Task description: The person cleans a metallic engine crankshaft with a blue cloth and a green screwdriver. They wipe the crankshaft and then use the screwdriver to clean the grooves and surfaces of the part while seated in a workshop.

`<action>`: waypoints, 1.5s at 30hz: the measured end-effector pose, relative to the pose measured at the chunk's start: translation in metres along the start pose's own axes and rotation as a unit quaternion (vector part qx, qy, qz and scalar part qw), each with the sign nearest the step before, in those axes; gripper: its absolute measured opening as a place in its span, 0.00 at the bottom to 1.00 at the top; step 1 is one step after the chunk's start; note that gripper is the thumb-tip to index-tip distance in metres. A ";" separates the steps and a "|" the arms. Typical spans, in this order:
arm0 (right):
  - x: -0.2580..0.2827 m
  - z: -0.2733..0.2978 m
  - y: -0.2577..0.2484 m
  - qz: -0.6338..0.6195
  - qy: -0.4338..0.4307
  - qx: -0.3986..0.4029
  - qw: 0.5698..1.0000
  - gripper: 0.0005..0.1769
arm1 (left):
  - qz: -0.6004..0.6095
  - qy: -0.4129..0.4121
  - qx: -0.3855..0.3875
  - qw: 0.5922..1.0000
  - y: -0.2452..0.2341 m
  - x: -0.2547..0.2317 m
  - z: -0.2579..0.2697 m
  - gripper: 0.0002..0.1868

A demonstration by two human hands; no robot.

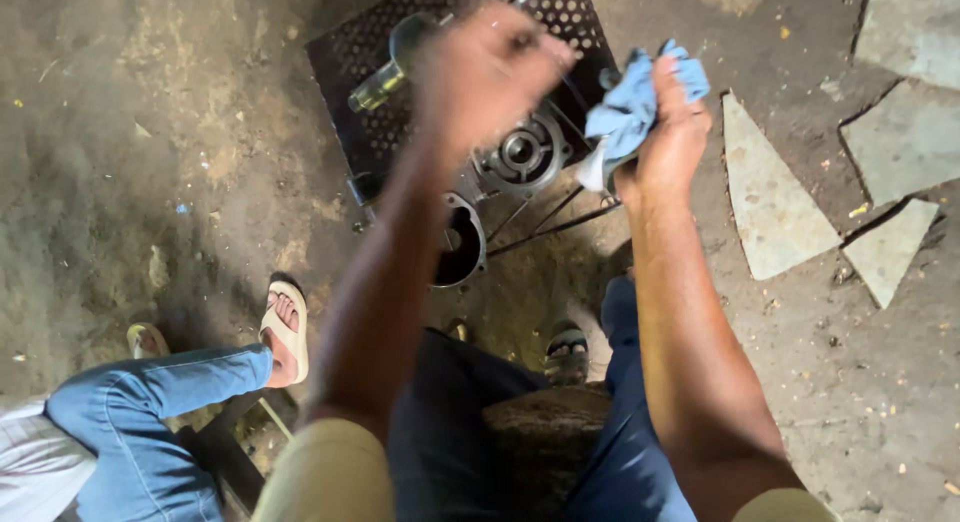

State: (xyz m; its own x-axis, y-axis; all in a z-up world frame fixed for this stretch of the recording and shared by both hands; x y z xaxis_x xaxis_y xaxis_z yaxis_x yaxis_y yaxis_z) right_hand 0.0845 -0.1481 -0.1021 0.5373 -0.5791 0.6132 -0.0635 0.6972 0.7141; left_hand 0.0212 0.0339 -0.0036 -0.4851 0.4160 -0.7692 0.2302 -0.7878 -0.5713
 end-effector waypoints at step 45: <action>-0.017 0.043 0.039 0.584 -0.124 0.049 0.801 0.51 | 0.310 0.053 -0.252 0.915 0.067 -0.037 0.005 0.19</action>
State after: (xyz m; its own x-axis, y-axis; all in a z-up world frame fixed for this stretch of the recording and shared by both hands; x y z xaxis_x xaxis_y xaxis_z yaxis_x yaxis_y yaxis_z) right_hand 0.0370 -0.1294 -0.0708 -0.1197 0.3696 0.9215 -0.4727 0.7950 -0.3803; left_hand 0.0504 -0.0369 -0.0119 -0.0523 0.0230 -0.9984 0.8067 -0.5883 -0.0558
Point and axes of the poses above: each hand's wrist, its own z-axis away from the middle knuckle, its own y-axis out of the palm, x = y × z, the point moved 2 cm from there along -z, towards the middle knuckle, and after that the axes turned 9 degrees about z, right-handed, at the moved point
